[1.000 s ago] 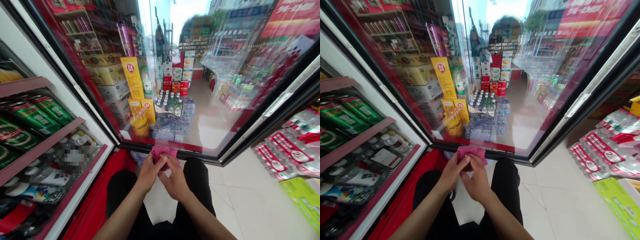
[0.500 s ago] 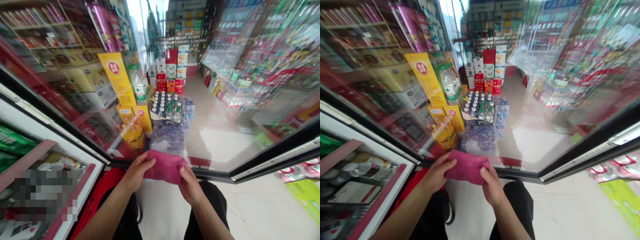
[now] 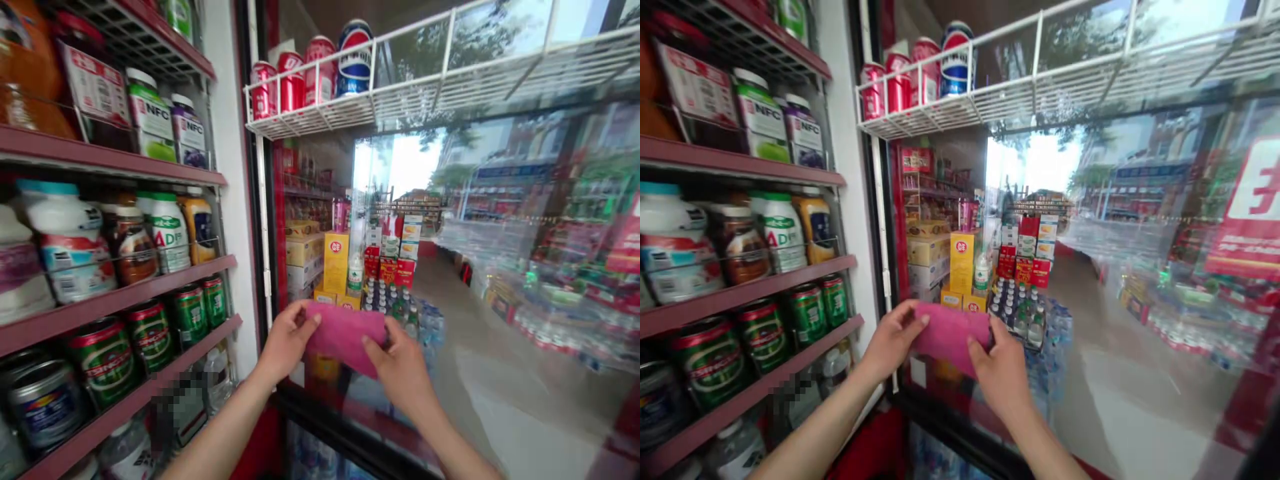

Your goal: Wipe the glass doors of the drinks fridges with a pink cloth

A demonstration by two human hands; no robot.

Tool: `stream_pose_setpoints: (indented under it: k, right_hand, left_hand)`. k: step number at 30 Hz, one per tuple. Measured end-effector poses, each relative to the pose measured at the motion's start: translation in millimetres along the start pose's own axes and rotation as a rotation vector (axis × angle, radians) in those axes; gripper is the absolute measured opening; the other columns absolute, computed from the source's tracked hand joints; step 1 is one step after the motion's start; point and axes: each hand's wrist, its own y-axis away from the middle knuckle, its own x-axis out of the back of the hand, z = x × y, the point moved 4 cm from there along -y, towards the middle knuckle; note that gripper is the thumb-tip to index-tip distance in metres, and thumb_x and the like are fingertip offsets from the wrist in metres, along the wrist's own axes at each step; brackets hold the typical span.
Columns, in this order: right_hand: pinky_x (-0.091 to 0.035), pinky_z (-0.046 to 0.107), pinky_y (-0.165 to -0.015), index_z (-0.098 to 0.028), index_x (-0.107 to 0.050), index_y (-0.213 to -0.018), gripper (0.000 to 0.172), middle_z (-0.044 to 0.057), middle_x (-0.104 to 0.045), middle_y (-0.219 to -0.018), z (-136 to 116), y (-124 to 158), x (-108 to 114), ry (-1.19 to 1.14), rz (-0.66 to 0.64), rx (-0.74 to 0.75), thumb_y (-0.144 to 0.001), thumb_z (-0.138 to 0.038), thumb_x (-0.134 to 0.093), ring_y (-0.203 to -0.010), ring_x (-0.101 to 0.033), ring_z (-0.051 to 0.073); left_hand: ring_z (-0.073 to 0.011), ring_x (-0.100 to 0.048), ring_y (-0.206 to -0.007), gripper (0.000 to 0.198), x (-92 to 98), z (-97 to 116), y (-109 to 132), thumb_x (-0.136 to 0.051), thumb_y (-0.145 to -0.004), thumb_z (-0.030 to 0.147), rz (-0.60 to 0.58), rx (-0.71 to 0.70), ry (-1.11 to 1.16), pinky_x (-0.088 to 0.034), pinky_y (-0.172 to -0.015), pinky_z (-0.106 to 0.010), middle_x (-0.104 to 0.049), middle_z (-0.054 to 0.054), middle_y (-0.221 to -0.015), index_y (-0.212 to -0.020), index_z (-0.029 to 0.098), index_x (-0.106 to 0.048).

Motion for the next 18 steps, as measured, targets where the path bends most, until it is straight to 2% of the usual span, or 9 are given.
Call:
stream_pose_setpoints:
  k: [2, 5, 7, 9, 13, 15, 18]
  right_hand:
    - [-0.055, 0.039, -0.077, -0.023, -0.073, -0.108, 0.027, 0.005, -0.076, -0.077, -33, -35, -6, 0.268, 0.074, 0.156, -0.087, -0.04, -0.075, -0.074, -0.07, 0.029]
    - [-0.055, 0.04, -0.086, -0.018, -0.065, -0.132, 0.042, 0.012, -0.08, -0.102, -73, -80, -19, 0.484, 0.143, 0.334, -0.092, -0.03, -0.069, -0.092, -0.075, 0.032]
    - [-0.053, 0.039, -0.086, -0.016, -0.059, -0.141, 0.048, 0.014, -0.079, -0.113, -89, -103, -28, 0.606, 0.158, 0.389, -0.096, -0.026, -0.067, -0.097, -0.075, 0.031]
    - [-0.051, 0.038, -0.08, -0.016, -0.059, -0.14, 0.044, 0.015, -0.077, -0.114, -99, -118, -36, 0.774, 0.171, 0.432, -0.098, -0.025, -0.068, -0.092, -0.073, 0.03]
    - [-0.044, 0.041, -0.081, -0.015, -0.067, -0.122, 0.019, 0.019, -0.071, -0.115, -113, -124, -50, 1.095, 0.293, 0.695, -0.105, -0.021, -0.06, -0.096, -0.064, 0.031]
    - [-0.042, 0.043, -0.084, -0.017, -0.071, -0.112, 0.019, 0.019, -0.07, -0.115, -115, -120, -55, 1.183, 0.317, 0.858, -0.108, -0.018, -0.052, -0.099, -0.06, 0.031]
    - [-0.043, 0.045, -0.091, -0.02, -0.073, -0.102, 0.025, 0.013, -0.072, -0.105, -108, -113, -64, 1.277, 0.121, 1.071, -0.11, -0.016, -0.05, -0.099, -0.058, 0.03]
  left_hand:
    - [-0.0212, -0.066, -0.094, 0.036, 16.1, 23, -28, -0.084, -0.08, 0.051, 0.1, -0.101, -0.064, -0.053, -0.086, -0.032, -0.073, -0.004, -0.099, -0.099, 0.022, -0.075]
    - [-0.02, -0.065, -0.09, 0.033, 29.6, 47, -71, -0.08, -0.08, 0.044, 0.2, -0.204, -0.131, -0.052, -0.084, -0.032, -0.073, -0.004, -0.098, -0.103, 0.021, -0.073]
    - [-0.0181, -0.064, -0.084, 0.032, 33.1, 56, -97, -0.079, -0.081, 0.038, 0.259, -0.252, -0.172, -0.052, -0.081, -0.032, -0.07, -0.002, -0.093, -0.106, 0.021, -0.069]
    - [-0.0161, -0.061, -0.078, 0.029, 33.7, 58, -119, -0.079, -0.08, 0.033, 0.321, -0.286, -0.222, -0.05, -0.078, -0.031, -0.067, 0.0, -0.088, -0.102, 0.022, -0.064]
    - [-0.0154, -0.057, -0.073, 0.026, 29.5, 51, -142, -0.078, -0.08, 0.025, 0.407, -0.341, -0.351, -0.048, -0.075, -0.031, -0.059, 0.004, -0.079, -0.093, 0.024, -0.056]
    - [-0.0176, -0.059, -0.079, 0.024, 27.1, 48, -144, -0.076, -0.082, 0.023, 0.447, -0.391, -0.426, -0.05, -0.081, -0.034, -0.06, 0.002, -0.084, -0.095, 0.024, -0.055]
    - [-0.0239, -0.062, -0.101, 0.011, 21.1, 50, -140, -0.068, -0.088, 0.018, 0.453, -0.513, -0.567, -0.05, -0.097, -0.041, -0.063, -0.006, -0.101, -0.094, 0.023, -0.059]
